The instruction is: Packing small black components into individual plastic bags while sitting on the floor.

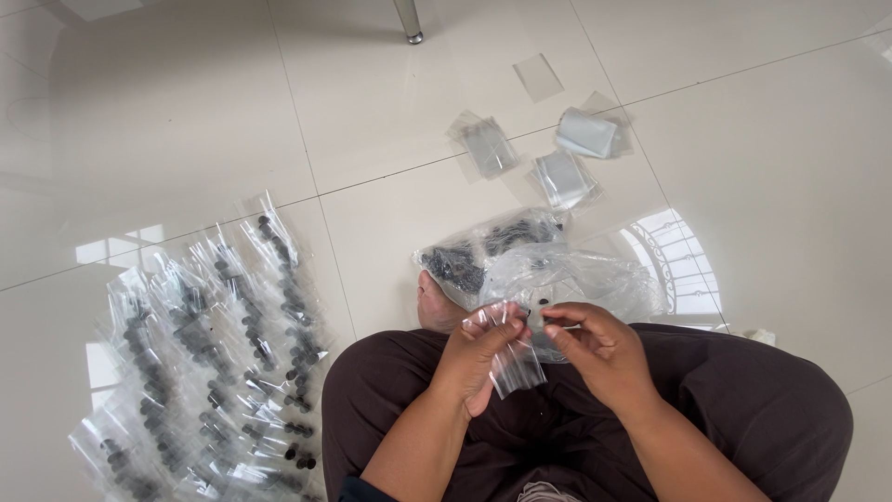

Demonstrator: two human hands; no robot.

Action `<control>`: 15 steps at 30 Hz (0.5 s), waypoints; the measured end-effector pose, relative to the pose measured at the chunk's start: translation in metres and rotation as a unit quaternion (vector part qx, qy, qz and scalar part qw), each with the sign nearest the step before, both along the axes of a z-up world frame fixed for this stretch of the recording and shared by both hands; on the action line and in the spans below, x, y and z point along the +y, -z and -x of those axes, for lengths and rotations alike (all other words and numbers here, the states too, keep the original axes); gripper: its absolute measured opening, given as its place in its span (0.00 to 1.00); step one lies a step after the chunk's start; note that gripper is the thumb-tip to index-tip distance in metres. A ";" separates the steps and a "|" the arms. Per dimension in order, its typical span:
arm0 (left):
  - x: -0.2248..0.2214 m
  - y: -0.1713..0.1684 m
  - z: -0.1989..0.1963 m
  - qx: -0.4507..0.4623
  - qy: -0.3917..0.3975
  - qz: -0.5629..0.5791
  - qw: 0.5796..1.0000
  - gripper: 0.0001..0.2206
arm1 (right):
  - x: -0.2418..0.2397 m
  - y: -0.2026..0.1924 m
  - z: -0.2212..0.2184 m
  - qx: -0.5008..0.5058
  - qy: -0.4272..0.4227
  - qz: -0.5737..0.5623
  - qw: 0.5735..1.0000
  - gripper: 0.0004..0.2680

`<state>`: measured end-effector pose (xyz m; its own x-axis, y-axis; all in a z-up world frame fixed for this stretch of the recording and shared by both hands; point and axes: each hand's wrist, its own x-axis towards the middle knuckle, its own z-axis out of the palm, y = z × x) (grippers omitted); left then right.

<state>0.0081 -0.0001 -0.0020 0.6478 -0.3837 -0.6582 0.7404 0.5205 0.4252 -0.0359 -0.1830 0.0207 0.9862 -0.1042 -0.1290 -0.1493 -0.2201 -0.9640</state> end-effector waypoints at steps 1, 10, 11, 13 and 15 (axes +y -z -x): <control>0.004 -0.003 -0.003 0.012 -0.049 0.016 0.999 0.15 | -0.003 0.003 0.000 -0.026 0.012 -0.056 0.998 0.11; 0.022 -0.009 -0.021 -0.013 -0.220 0.060 0.974 0.50 | 0.011 0.002 0.013 -0.026 -0.050 -0.099 0.993 0.09; 0.021 -0.013 -0.022 0.005 -0.214 0.043 0.976 0.51 | 0.016 0.002 0.014 -0.025 -0.069 -0.080 0.994 0.09; 0.018 -0.010 -0.020 0.007 -0.214 0.045 0.976 0.32 | 0.017 0.008 0.013 0.015 -0.057 -0.082 0.995 0.10; 0.014 -0.006 -0.018 0.008 -0.214 0.047 0.976 0.14 | 0.015 0.012 0.013 0.053 -0.045 -0.084 0.994 0.10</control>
<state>0.0265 0.0134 0.0041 0.7518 -0.1399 -0.6444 0.4532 0.8195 0.3508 -0.0487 -0.1677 0.0092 0.9703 0.0156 -0.2413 -0.2395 -0.0752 -0.9680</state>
